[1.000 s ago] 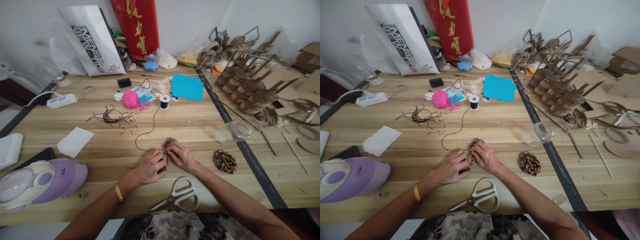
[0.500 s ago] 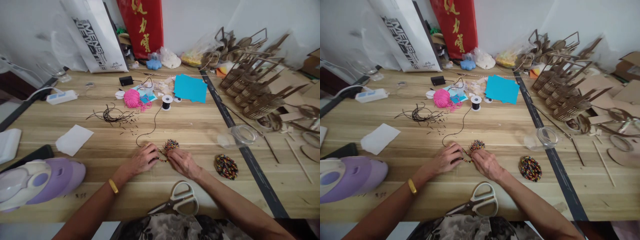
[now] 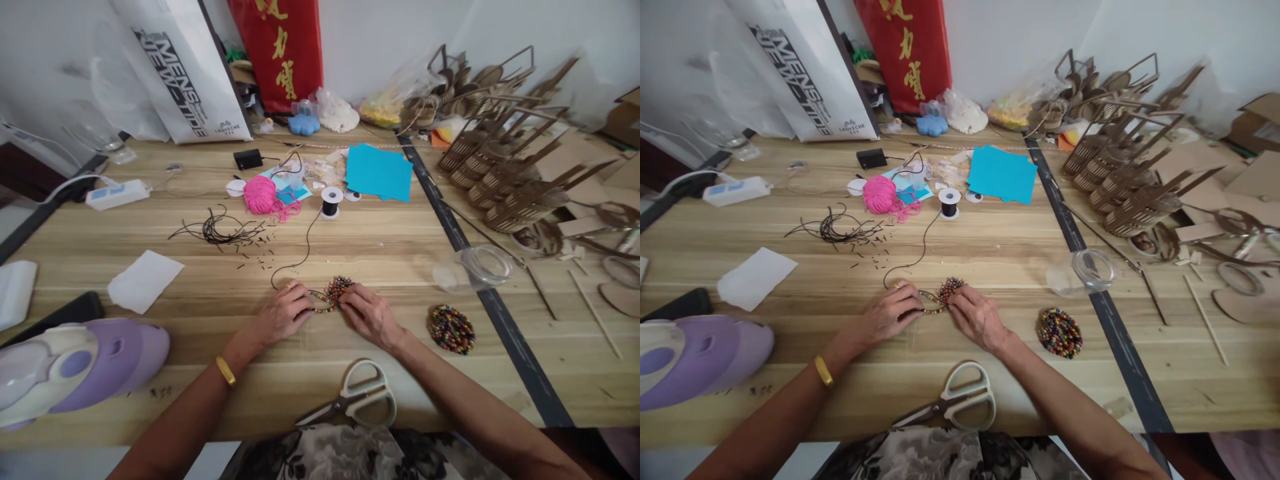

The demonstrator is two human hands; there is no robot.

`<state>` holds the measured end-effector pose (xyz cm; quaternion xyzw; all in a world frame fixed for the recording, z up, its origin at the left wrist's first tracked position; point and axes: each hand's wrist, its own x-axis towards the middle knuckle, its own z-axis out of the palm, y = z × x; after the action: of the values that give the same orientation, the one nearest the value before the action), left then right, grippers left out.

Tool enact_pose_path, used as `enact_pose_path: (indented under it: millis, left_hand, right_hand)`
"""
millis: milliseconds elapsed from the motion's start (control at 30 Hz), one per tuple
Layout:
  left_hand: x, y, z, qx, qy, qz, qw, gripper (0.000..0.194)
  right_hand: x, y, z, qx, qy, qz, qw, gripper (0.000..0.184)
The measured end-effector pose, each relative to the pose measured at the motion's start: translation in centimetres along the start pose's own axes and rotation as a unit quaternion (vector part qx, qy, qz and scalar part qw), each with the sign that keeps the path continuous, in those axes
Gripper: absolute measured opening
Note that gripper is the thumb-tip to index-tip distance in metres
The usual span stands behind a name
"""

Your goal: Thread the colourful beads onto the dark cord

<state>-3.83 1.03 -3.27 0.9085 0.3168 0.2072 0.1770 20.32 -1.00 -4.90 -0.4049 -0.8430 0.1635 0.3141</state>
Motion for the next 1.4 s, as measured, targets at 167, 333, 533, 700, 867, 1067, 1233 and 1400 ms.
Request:
enact_pose_path:
  millis: [167,333,533,700,867,1067,1233,1400]
  left_hand:
    - [-0.2,0.3,-0.2,0.015,-0.024,0.011,1.000,0.015]
    - [-0.2,0.5,-0.2,0.040,-0.023,0.035,0.998,0.015]
    - [-0.4,0.3,-0.7,0.055,-0.030,0.028,0.998,0.016]
    - [-0.4,0.0,-0.7,0.046,-0.038,0.035,0.998,0.017]
    - [0.3,0.3,-0.1,0.068,-0.034,0.039,0.996,0.017]
    - [0.6,0.6,0.2,0.105,-0.041,0.034,0.993,0.016]
    - [0.6,1.3,-0.2,0.092,-0.073,0.045,0.992,0.020]
    - [1.0,2.0,-0.1,0.077,-0.101,0.051,0.991,0.018]
  right_hand:
    - [0.2,0.0,-0.1,0.063,0.015,0.021,0.998,0.011]
    - [0.2,-0.3,-0.1,0.098,0.026,0.013,0.995,0.009]
    - [0.0,-0.8,-0.1,0.086,-0.028,0.012,0.996,0.010]
    - [-0.1,-0.9,-0.2,0.020,-0.059,0.021,0.998,0.012]
    - [0.1,-0.4,-0.3,-0.009,-0.059,0.026,0.998,0.013]
    - [0.7,0.2,-1.0,0.068,-0.041,0.002,0.997,0.011]
    - [-0.2,-0.2,-1.9,0.100,-0.032,0.028,0.994,0.008]
    - [-1.8,-0.3,-2.1,0.068,-0.044,0.061,0.995,0.008]
